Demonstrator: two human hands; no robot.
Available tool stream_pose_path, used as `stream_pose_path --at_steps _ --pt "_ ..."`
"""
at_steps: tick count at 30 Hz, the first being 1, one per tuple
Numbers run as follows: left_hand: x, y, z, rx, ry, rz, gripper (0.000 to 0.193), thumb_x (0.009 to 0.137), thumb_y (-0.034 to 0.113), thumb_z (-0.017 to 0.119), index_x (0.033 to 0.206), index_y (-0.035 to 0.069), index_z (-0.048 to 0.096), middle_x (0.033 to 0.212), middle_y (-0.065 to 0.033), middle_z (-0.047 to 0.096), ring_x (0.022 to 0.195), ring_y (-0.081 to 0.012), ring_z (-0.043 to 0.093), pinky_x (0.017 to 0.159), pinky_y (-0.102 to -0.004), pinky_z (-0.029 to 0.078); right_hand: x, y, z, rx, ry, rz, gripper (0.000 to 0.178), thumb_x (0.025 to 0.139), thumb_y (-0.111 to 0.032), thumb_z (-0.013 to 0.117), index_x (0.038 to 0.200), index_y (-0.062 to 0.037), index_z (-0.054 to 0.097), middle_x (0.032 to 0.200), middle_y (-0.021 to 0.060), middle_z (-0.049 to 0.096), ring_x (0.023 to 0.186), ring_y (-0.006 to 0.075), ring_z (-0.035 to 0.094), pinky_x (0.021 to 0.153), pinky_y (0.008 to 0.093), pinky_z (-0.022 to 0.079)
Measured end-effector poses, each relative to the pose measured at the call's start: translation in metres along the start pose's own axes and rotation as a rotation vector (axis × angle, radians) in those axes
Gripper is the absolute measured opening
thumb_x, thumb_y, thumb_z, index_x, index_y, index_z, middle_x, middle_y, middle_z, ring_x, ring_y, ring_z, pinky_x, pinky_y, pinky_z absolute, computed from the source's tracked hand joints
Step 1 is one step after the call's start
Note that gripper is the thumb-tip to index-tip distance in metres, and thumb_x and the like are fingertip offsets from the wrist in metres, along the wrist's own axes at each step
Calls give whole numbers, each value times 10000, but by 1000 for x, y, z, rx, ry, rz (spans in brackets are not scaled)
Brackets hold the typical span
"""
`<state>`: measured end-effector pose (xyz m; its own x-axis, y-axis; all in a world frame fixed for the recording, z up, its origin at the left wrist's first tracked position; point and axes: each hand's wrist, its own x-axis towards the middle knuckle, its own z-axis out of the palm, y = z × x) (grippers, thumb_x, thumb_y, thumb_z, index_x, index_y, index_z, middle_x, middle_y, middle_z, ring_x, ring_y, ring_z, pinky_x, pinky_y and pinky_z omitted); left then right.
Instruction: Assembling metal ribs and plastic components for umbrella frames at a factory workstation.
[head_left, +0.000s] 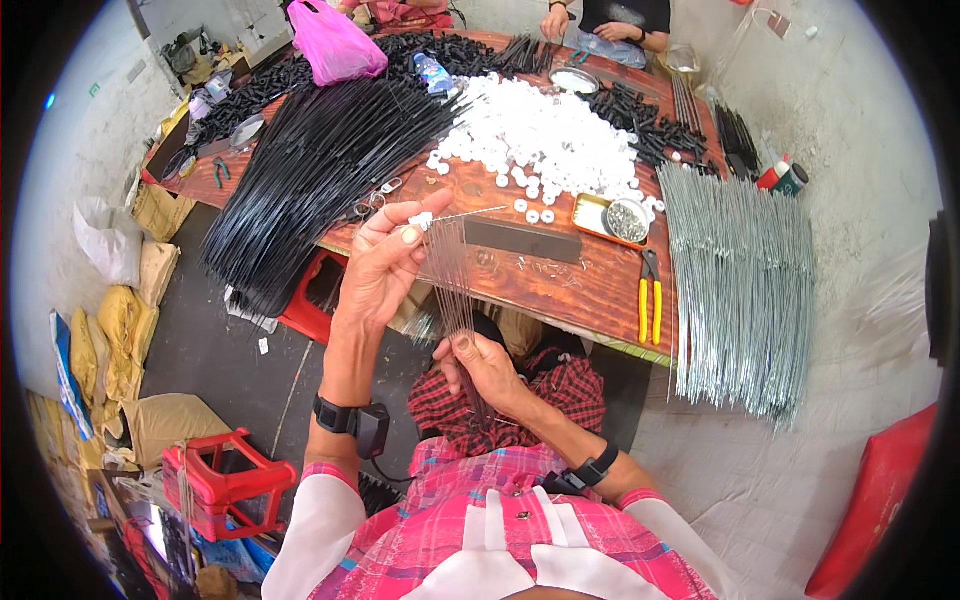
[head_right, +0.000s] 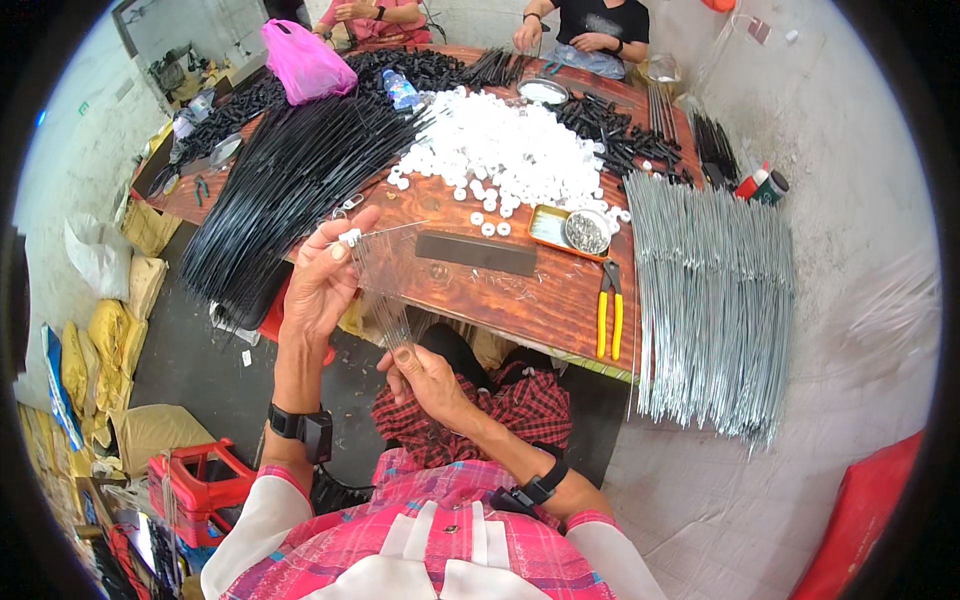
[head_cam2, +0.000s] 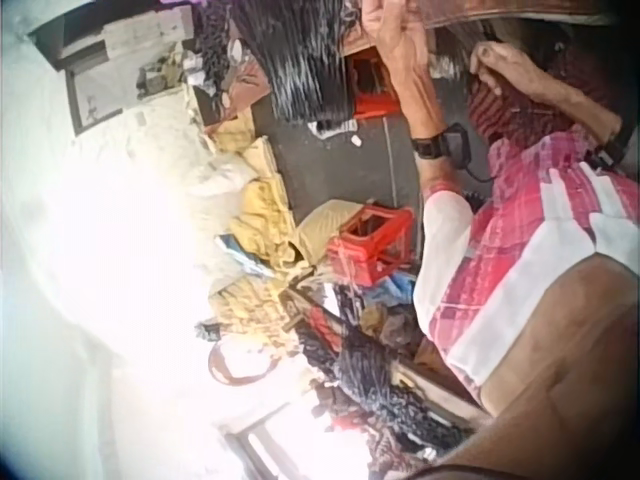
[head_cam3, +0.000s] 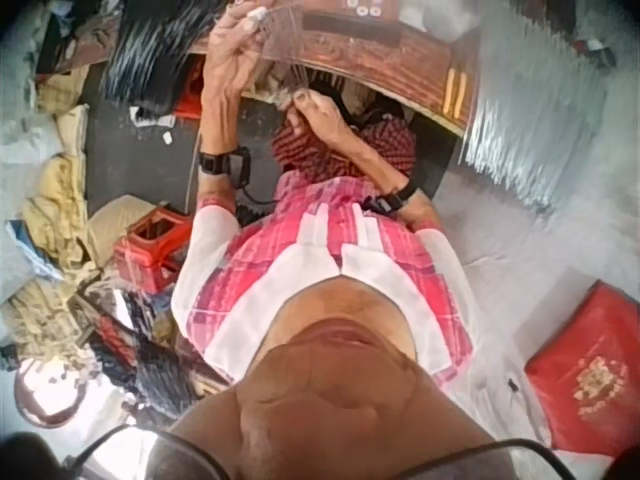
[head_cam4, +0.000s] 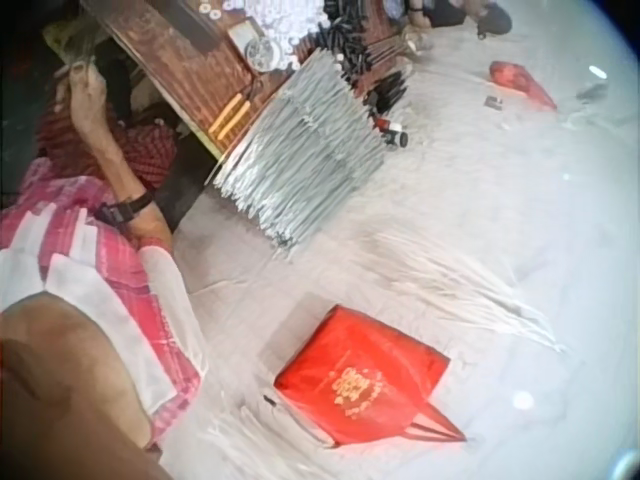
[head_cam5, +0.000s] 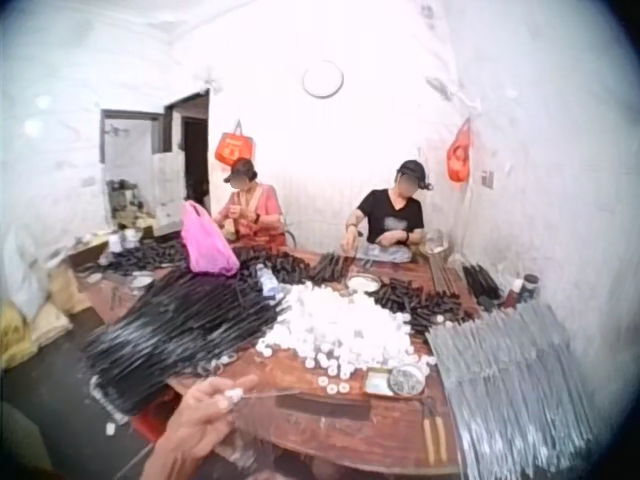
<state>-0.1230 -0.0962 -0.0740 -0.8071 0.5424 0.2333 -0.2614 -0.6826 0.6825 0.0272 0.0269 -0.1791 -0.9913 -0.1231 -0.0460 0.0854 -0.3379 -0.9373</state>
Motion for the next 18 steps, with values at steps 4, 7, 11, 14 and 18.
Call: stream_pose_path --at_steps 4,7,11,14,18 --pt "3 -2 -3 97 109 8 256 895 -7 687 1150 -7 669 1225 -159 673 903 -93 677 752 -199 568 2 -1 -2 -6 11 -33 509 1077 -473 398 1052 -7 600 747 33 580 639 100 563 598 244 480" --pt "4 1 -5 119 121 -9 290 895 1 693 1182 -20 659 1137 -111 701 893 -88 677 749 -195 571 4 -5 -5 36 -40 -27 509 1078 -467 398 1068 2 595 773 46 586 676 112 575 627 259 498" --pt "5 3 -2 139 84 -23 309 890 10 697 1195 -22 658 1130 -118 708 895 -90 682 736 -188 576 3 -11 -9 81 -101 -16 510 1082 -454 392 1085 15 591 797 60 594 715 130 589 658 278 510" --pt "4 3 -7 160 32 -18 341 875 22 704 1211 -11 654 1217 -168 678 953 -120 690 751 -184 591 3 -12 -10 87 -131 -5 512 1084 -446 388 1096 23 591 810 71 602 741 143 597 699 292 517" --pt "-2 2 -7 134 5 7 325 878 4 701 1199 -31 666 1184 -172 698 909 -114 701 738 -191 588 5 -7 -15 165 -219 18 526 1077 -461 400 1121 25 598 831 76 623 767 149 610 737 296 519"
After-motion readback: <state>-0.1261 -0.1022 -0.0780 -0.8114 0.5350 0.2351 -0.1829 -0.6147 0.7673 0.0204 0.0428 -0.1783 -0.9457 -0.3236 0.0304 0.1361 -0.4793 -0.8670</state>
